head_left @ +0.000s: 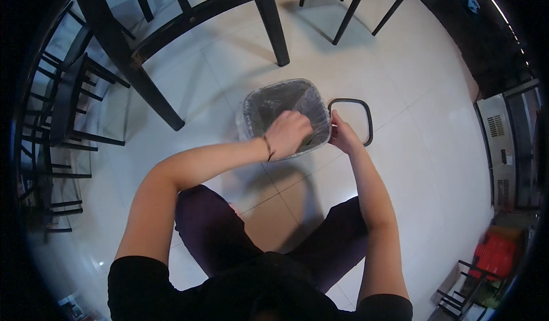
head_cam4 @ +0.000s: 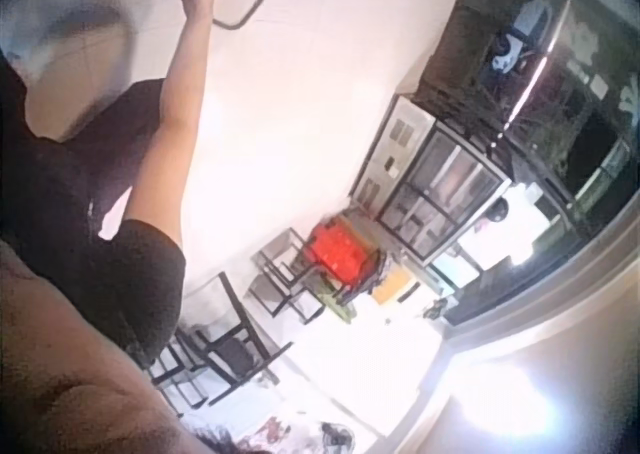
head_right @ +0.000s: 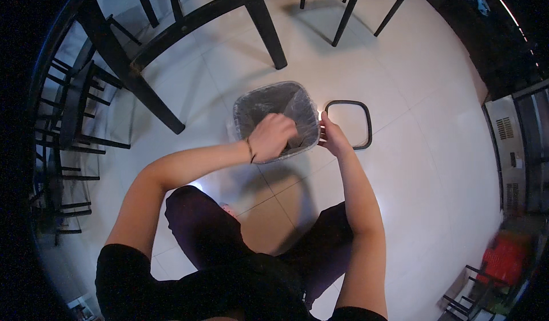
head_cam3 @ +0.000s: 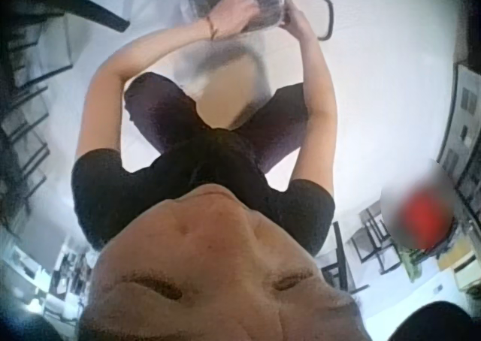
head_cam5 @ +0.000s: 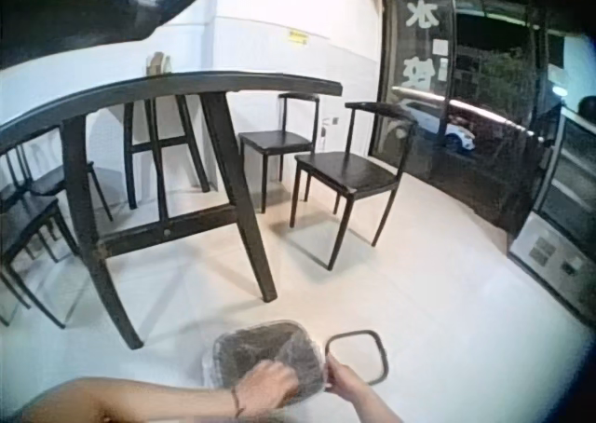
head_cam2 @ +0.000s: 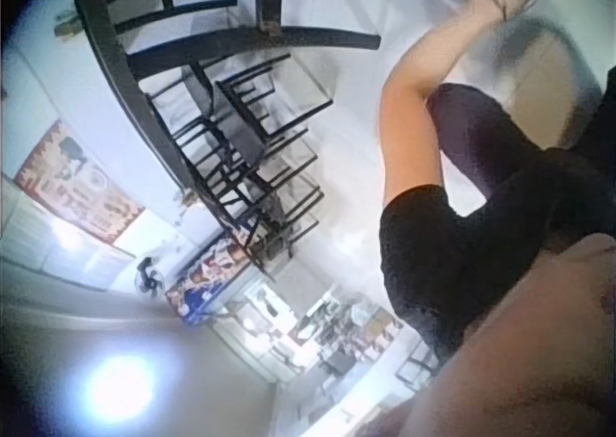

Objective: The person sits on the floor to line a trash bin with a plastic bag and dispose of a crumpled bag. They then stand up, stack chairs onto tables, and wipe a chair seat with a blue cloth before placing it back.

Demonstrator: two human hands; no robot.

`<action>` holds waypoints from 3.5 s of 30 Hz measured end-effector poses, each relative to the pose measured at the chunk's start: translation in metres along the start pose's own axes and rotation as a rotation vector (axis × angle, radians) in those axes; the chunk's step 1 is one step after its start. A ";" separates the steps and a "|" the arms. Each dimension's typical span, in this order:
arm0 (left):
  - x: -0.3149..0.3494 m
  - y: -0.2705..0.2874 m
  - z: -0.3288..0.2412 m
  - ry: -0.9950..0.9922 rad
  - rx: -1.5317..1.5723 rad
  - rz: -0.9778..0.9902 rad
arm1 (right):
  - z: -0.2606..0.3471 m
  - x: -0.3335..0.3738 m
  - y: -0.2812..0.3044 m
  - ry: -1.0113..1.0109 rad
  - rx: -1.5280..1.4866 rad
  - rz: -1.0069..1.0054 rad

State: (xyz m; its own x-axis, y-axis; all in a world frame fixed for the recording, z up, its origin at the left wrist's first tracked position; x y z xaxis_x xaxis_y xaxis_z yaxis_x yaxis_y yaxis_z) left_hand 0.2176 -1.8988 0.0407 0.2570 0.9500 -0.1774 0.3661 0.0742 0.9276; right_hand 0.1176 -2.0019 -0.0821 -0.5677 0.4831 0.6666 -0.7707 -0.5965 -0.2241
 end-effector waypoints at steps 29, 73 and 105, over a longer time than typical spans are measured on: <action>0.018 -0.212 0.135 0.472 -0.141 1.151 | 0.000 -0.021 -0.024 -0.004 0.146 0.213; 0.136 -0.064 0.018 -0.432 -0.270 0.145 | -0.002 -0.026 0.080 0.431 1.763 -0.694; 0.037 0.055 0.075 0.502 1.268 -0.690 | 0.192 0.139 -0.162 1.331 0.759 -0.529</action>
State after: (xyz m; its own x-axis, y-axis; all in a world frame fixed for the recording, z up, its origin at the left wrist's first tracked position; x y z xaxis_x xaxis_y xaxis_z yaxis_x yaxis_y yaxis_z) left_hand 0.3144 -1.8826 0.0607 -0.5040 0.8604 -0.0748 0.8504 0.4793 -0.2168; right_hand 0.2191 -1.9609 0.1830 -0.4461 0.6693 -0.5942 -0.8673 -0.1594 0.4716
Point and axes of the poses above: each hand's wrist, its own x-axis away from the middle knuckle, its own y-axis out of the back of the hand, z = x × y, the point moved 8 cm from there along -x, towards the middle knuckle, and after that the axes turned 1 degree about z, right-handed, at the moved point
